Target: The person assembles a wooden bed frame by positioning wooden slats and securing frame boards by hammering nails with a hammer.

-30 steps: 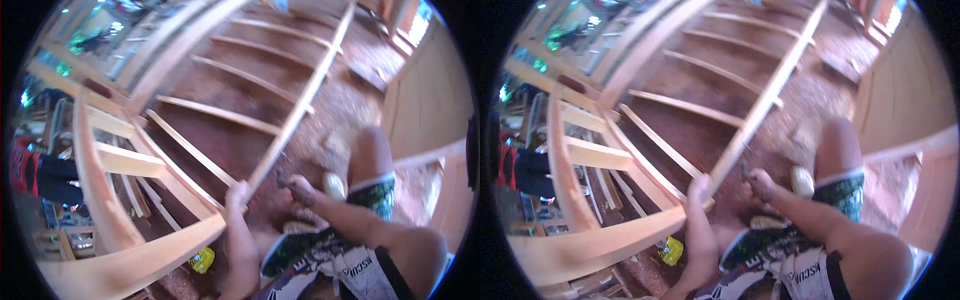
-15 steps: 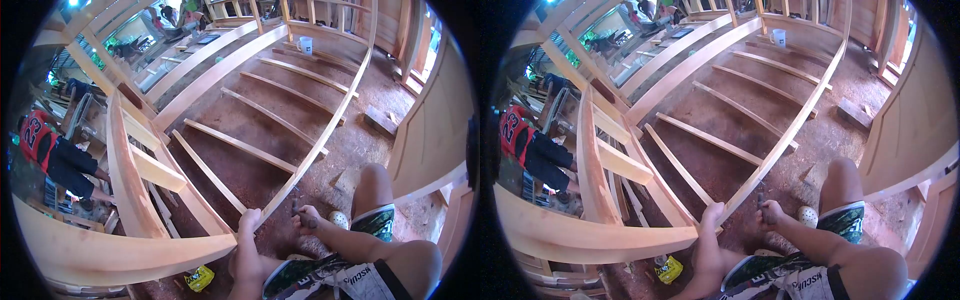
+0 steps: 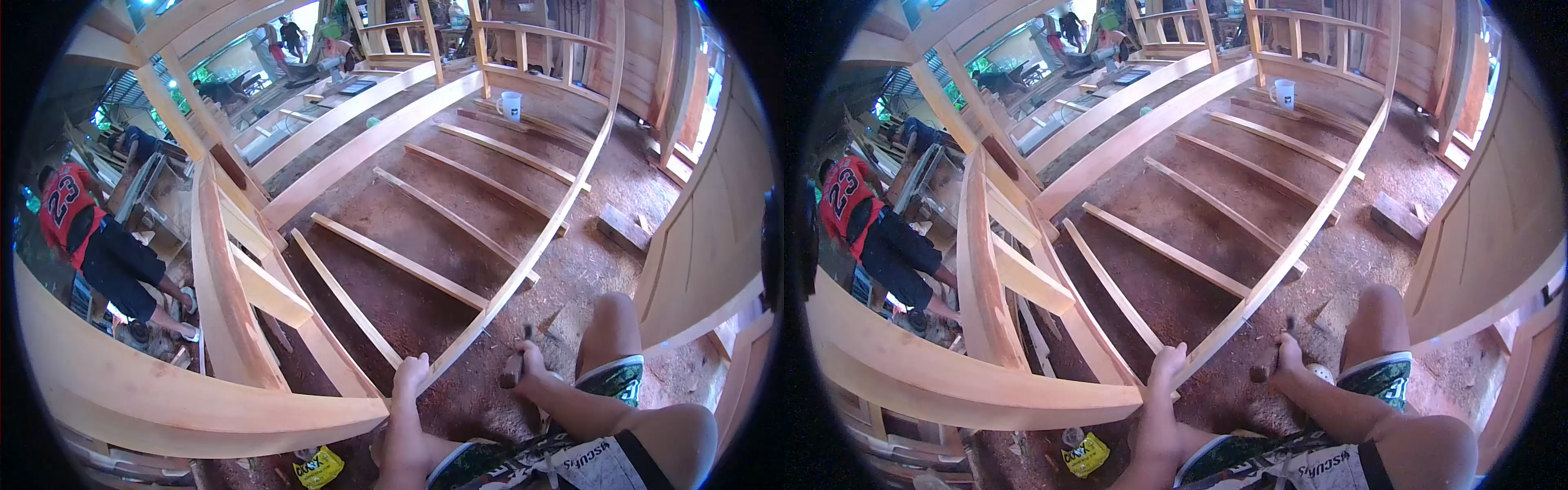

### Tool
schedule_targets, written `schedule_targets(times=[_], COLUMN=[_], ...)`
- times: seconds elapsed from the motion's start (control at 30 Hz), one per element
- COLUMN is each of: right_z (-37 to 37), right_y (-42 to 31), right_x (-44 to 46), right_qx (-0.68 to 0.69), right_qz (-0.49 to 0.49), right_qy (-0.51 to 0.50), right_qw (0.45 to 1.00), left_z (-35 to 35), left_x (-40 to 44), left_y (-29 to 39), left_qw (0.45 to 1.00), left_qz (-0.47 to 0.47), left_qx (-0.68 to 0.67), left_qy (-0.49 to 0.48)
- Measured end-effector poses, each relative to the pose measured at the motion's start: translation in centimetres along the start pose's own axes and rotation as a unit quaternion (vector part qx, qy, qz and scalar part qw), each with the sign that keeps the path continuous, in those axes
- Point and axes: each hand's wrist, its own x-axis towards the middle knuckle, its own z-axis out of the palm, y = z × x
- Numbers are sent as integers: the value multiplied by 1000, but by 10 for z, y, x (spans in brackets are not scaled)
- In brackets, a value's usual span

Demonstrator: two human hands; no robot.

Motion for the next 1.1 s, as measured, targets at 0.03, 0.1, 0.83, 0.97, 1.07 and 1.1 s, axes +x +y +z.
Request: schedule_targets(times=[0.03, 0.1, 0.83, 0.97, 1.07, 1.1], right_z=[2, 9, 96, 79, 73, 68], right_y=[-7, -25, -317, -320, -324, -327], right_x=[-1, -4, -298, -301, -288, -285], right_qx=[0, -32, 248, 276, 231, 203], right_qz=[-1, -139, -698, -715, -799, -803], right_qy=[-1, 17, -246, -237, -144, -131], right_qw=[1000, 990, 625, 597, 537, 545], left_z=[0, 0, 10, 25, 30, 29], left_x=[0, 0, 0, 25, 39, 42], left_y=[1, 3, 20, 8, -10, -13], left_qw=[1000, 1000, 990, 992, 989, 990], left_qz=[1, 4, -21, 18, 42, 52], left_qx=[-1, -7, -116, -97, -105, -95], left_qy=[1, -11, -75, -74, -92, -91])
